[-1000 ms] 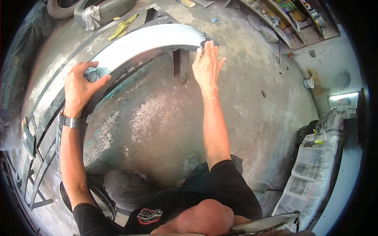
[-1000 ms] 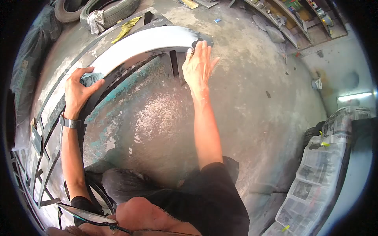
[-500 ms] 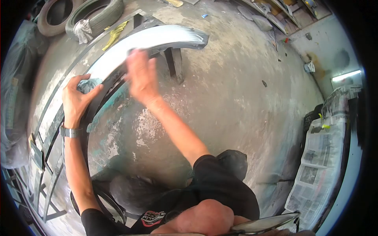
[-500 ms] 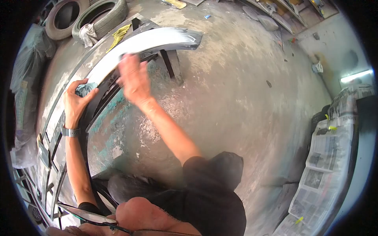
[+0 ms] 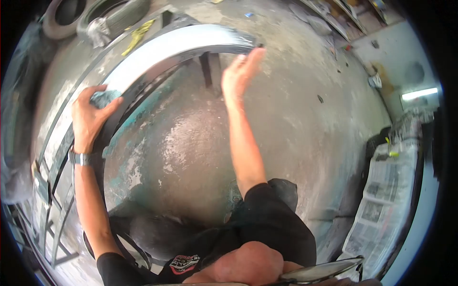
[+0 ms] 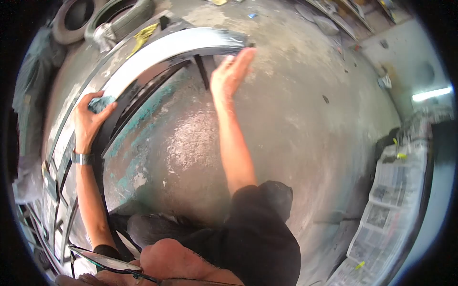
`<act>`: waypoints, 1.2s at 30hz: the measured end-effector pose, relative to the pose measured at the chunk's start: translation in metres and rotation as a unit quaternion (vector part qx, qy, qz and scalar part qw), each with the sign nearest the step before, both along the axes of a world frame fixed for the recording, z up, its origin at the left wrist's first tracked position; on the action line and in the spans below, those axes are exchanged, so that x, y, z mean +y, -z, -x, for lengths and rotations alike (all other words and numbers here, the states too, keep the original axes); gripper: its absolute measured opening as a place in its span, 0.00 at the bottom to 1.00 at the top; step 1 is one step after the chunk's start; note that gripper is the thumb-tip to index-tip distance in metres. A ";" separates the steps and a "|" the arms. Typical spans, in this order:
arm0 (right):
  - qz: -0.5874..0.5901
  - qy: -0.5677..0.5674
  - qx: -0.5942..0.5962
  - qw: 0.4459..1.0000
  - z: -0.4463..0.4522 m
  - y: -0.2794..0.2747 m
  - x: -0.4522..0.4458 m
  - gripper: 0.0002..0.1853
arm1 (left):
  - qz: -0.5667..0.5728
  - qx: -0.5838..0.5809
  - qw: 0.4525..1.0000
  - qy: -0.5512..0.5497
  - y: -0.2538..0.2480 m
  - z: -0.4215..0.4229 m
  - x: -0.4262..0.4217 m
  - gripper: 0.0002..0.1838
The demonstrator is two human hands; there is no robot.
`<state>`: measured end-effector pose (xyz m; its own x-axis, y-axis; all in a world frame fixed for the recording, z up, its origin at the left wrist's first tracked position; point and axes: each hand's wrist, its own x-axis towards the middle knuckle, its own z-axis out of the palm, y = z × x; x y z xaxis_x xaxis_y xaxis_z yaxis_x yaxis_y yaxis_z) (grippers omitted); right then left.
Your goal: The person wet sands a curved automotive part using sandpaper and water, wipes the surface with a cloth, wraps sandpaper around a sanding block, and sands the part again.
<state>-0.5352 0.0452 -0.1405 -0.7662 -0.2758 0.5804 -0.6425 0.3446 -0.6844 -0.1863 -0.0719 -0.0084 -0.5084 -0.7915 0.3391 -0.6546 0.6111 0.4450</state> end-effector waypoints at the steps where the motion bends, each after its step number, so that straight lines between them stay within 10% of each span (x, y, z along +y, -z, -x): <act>1: 0.021 -0.027 0.019 0.999 -0.008 -0.012 0.008 0.33 | -0.010 0.000 1.000 -0.007 -0.004 0.002 0.002 0.27; 28: 0.033 -0.412 -0.050 0.909 -0.244 -0.014 -0.002 0.37 | -0.008 0.059 0.998 -0.015 0.009 -0.005 -0.012 0.24; 36: 0.140 -0.178 -0.013 0.974 -0.147 -0.024 -0.055 0.32 | -0.049 0.036 0.997 -0.054 0.007 -0.002 -0.010 0.23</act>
<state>-0.3886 -0.0101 -0.1169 -0.6667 -0.3610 0.6521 -0.6680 -0.0989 -0.7376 -0.1844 -0.0819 -0.0158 -0.3953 -0.8714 0.2904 -0.6782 0.4901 0.5476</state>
